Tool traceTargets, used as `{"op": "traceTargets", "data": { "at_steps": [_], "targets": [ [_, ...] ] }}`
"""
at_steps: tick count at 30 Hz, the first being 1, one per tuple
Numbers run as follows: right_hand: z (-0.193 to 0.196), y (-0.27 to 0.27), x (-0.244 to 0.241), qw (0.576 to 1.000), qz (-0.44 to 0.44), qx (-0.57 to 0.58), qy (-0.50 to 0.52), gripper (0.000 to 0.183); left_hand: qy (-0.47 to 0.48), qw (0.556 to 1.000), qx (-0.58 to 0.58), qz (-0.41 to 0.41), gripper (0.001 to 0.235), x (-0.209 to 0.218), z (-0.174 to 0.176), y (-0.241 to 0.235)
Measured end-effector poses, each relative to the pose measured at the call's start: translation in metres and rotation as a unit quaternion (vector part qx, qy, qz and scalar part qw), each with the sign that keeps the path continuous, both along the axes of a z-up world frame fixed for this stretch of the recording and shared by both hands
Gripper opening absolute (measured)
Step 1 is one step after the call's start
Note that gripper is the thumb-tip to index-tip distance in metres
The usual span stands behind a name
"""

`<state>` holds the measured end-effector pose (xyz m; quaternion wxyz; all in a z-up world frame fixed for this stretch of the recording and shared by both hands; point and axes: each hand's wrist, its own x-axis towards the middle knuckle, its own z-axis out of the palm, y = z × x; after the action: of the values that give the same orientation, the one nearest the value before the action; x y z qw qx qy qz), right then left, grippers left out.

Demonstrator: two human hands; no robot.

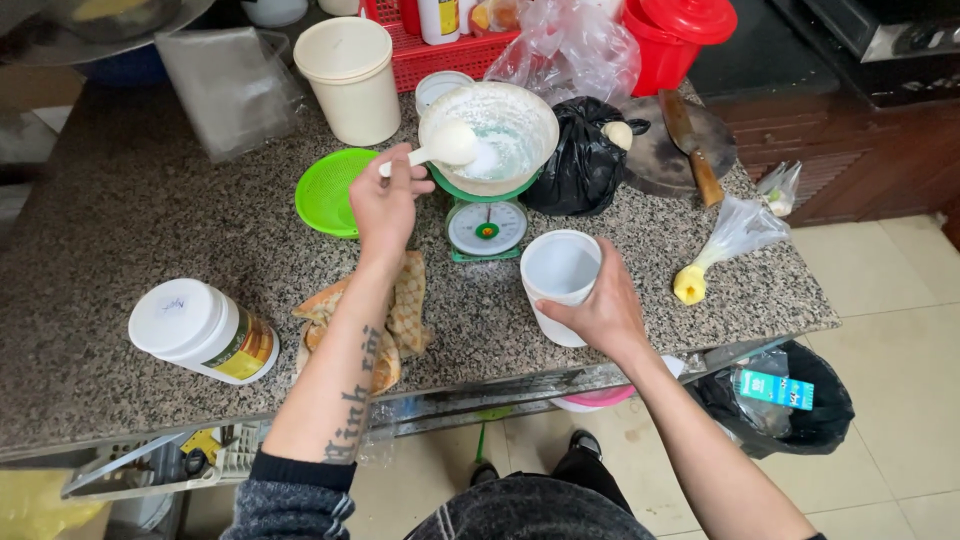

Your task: The person scoops white powder from large sacks into a red bowl on a scale, then adds more powder from smaller containers. They pour the combined ingredients into a large industrial mixer and operate the machine to mix the contents.

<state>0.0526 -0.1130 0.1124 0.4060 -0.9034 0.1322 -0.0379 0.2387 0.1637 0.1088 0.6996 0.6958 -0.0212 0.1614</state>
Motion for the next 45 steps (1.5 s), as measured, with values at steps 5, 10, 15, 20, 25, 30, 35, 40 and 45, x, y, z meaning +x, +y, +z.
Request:
{"op": "traceTargets", "data": {
  "at_steps": [5,10,15,20,25,30,35,40,45],
  "targets": [
    [0.008,0.005,0.002,1.000,-0.024,0.005,0.001,0.135,0.017,0.998,-0.068,-0.004,0.040,-0.016,0.024,0.004],
    [0.001,0.006,0.003,1.000,-0.021,0.006,0.004,0.134,-0.005,0.995,-0.098,-0.009,0.039,-0.020,0.038,0.012],
    [-0.008,0.008,0.006,1.000,-0.021,0.008,-0.004,0.138,-0.025,0.995,-0.093,-0.019,0.039,-0.042,0.062,0.017],
    [-0.005,0.019,0.007,1.000,-0.009,0.008,0.002,0.136,-0.019,0.997,-0.068,-0.034,0.037,-0.087,0.093,0.023],
    [-0.003,0.025,0.007,1.000,-0.001,0.026,-0.014,0.128,-0.018,0.996,-0.044,-0.071,0.034,-0.124,0.091,0.022],
    [-0.011,0.032,0.003,0.999,0.027,0.043,-0.020,0.133,0.059,0.983,0.079,-0.156,0.024,-0.146,0.045,-0.003],
    [-0.005,0.027,0.000,0.998,-0.004,0.056,0.018,0.137,0.114,0.949,-0.040,-0.291,0.054,-0.133,-0.050,-0.032],
    [-0.003,0.001,0.009,0.994,-0.061,0.080,0.030,0.134,0.156,0.943,-0.041,-0.290,0.059,-0.115,-0.089,-0.011],
    [-0.043,-0.059,0.042,0.983,-0.160,0.072,-0.054,0.130,0.146,0.980,0.005,-0.134,0.044,-0.094,-0.119,0.062]
  ]
}}
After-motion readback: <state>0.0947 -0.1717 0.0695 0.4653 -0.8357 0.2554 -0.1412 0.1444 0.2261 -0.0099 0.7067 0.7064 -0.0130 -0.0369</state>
